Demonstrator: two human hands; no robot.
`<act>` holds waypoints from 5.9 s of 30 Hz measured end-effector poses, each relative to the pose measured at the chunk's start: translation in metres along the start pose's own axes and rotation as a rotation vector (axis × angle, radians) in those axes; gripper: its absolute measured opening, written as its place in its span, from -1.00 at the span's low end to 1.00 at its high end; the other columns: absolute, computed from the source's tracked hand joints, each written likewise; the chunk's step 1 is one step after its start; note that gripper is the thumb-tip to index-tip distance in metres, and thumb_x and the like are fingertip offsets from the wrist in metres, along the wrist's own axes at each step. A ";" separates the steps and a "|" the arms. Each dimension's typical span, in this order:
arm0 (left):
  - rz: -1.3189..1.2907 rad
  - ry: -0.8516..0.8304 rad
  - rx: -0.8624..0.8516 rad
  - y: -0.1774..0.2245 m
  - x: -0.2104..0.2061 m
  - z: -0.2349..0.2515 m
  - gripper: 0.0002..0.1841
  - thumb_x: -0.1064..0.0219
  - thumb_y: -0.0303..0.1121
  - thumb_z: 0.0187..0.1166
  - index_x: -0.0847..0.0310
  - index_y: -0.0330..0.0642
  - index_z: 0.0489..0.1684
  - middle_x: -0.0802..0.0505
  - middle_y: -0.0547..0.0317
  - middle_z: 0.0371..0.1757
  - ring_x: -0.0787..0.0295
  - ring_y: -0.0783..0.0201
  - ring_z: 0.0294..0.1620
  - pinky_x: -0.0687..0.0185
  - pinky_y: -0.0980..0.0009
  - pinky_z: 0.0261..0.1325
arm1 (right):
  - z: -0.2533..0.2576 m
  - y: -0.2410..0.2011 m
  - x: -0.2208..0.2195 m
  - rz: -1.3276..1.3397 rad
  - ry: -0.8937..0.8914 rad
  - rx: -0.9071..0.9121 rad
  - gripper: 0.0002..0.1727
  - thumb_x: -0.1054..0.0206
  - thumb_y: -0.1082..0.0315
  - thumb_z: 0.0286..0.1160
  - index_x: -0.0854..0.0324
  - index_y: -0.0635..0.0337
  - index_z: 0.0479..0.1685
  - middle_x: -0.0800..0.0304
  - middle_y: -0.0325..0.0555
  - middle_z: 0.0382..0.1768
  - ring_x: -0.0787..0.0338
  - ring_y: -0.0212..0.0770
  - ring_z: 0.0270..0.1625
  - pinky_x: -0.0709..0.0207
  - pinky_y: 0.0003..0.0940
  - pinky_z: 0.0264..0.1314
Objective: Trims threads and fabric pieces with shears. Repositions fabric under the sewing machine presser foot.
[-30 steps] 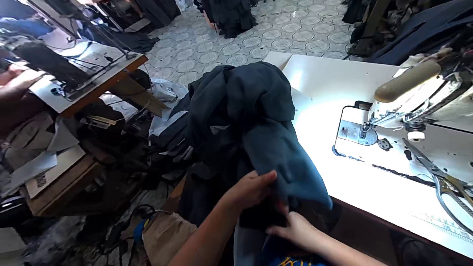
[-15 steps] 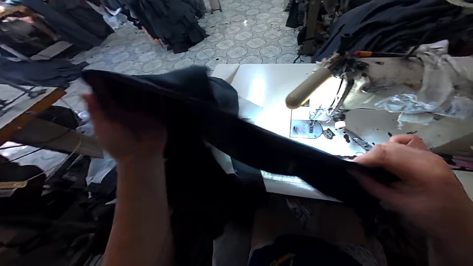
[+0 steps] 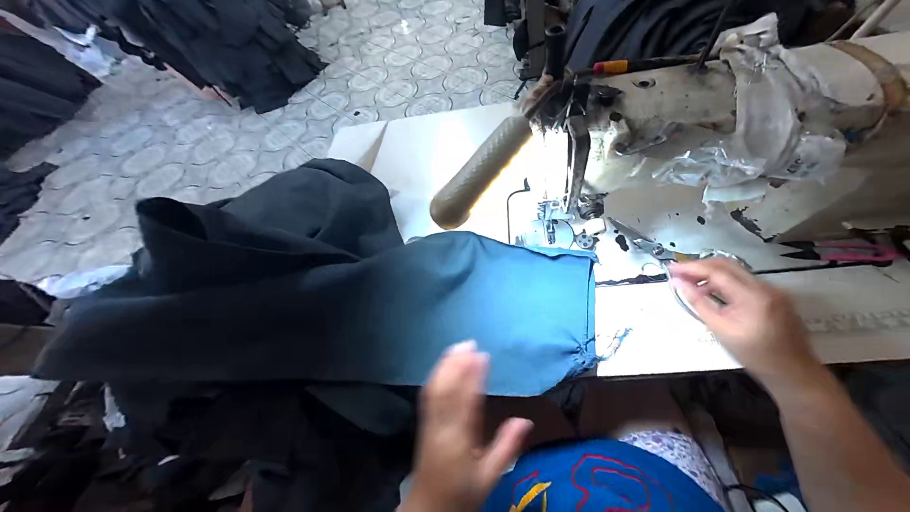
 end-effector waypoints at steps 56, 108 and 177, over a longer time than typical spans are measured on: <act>0.121 -0.612 -0.059 0.062 -0.211 0.099 -0.19 0.14 0.27 0.75 -0.27 -0.20 0.79 -0.29 -0.03 0.86 -0.05 -0.07 0.90 0.21 -0.36 0.78 | -0.181 0.008 0.047 0.589 -0.697 -0.775 -0.21 -0.33 0.13 0.53 -0.19 0.54 0.59 -0.63 -0.16 -0.21 -0.61 -0.46 -0.27 -0.53 -0.48 -0.16; 0.076 -0.808 -0.104 0.071 -0.222 0.102 0.00 0.02 0.41 0.62 -0.01 -0.22 0.89 -0.06 -0.02 0.93 0.24 0.02 0.96 0.31 -0.19 0.85 | -0.168 0.017 -0.009 0.764 -0.326 -0.996 -0.34 -0.26 -0.21 0.50 -0.29 0.12 0.31 -0.45 -0.59 -0.50 -0.46 -0.70 -0.60 -0.42 -0.78 -0.54; -0.705 -0.964 -0.013 0.071 -0.112 0.042 -0.66 -0.23 -0.26 0.73 -0.86 -0.35 -0.11 -0.90 -0.08 -0.25 -0.85 0.13 -0.20 -0.72 0.15 -0.05 | -0.051 0.006 -0.018 -0.086 -0.145 0.265 -0.26 -0.13 -0.39 0.56 -0.66 0.02 0.38 -0.72 0.16 0.37 -0.65 0.14 0.49 -0.40 0.19 0.53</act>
Point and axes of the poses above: each hand's wrist, its own z-axis towards the middle knuckle, its own x-axis out of the back of the hand, y = z × x, the point moved 7 cm from there along z, towards the middle knuckle
